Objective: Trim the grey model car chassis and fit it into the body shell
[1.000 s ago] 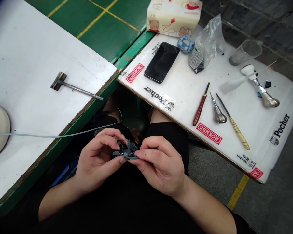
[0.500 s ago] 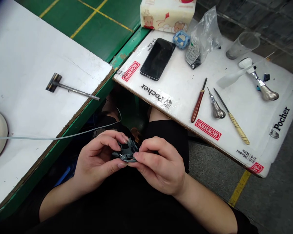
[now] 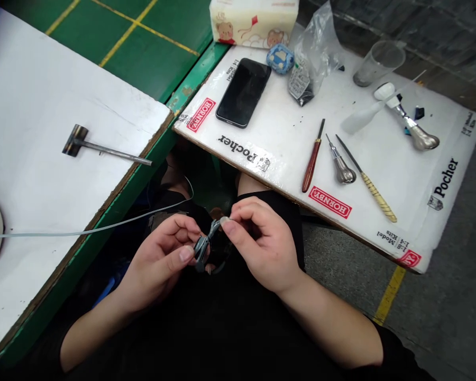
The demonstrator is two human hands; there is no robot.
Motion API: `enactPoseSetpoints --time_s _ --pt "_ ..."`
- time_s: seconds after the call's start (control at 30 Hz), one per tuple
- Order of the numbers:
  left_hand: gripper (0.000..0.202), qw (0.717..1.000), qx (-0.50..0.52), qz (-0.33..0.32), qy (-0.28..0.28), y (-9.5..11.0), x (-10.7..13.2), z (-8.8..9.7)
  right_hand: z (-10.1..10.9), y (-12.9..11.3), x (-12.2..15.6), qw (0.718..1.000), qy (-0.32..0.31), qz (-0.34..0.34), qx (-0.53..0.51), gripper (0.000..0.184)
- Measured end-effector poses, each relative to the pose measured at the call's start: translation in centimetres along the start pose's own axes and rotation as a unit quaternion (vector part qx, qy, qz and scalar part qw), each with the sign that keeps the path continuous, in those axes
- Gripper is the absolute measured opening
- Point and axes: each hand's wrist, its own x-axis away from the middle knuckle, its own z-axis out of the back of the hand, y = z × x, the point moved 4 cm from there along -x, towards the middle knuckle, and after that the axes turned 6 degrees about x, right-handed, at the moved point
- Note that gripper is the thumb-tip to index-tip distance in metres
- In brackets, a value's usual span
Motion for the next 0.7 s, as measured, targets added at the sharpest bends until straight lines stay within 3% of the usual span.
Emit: enactPoseSetpoints --time_s 0.2,0.43,0.7 --pt "0.034 0.995 0.042 0.066 0.063 -0.39 -0.59 -0.01 -0.70 1.36 -0.06 0.987 -0.034 -0.123 -0.100 0.021" --pt "0.041 0.994 0.038 0.089 0.051 -0.54 -0.79 0.05 -0.77 0.96 -0.17 0.989 -0.040 -0.108 -0.088 0.023" --pt "0.040 0.990 0.027 0.102 0.091 -0.54 -0.65 0.06 -0.61 1.16 -0.18 0.992 -0.030 -0.097 -0.074 0.022"
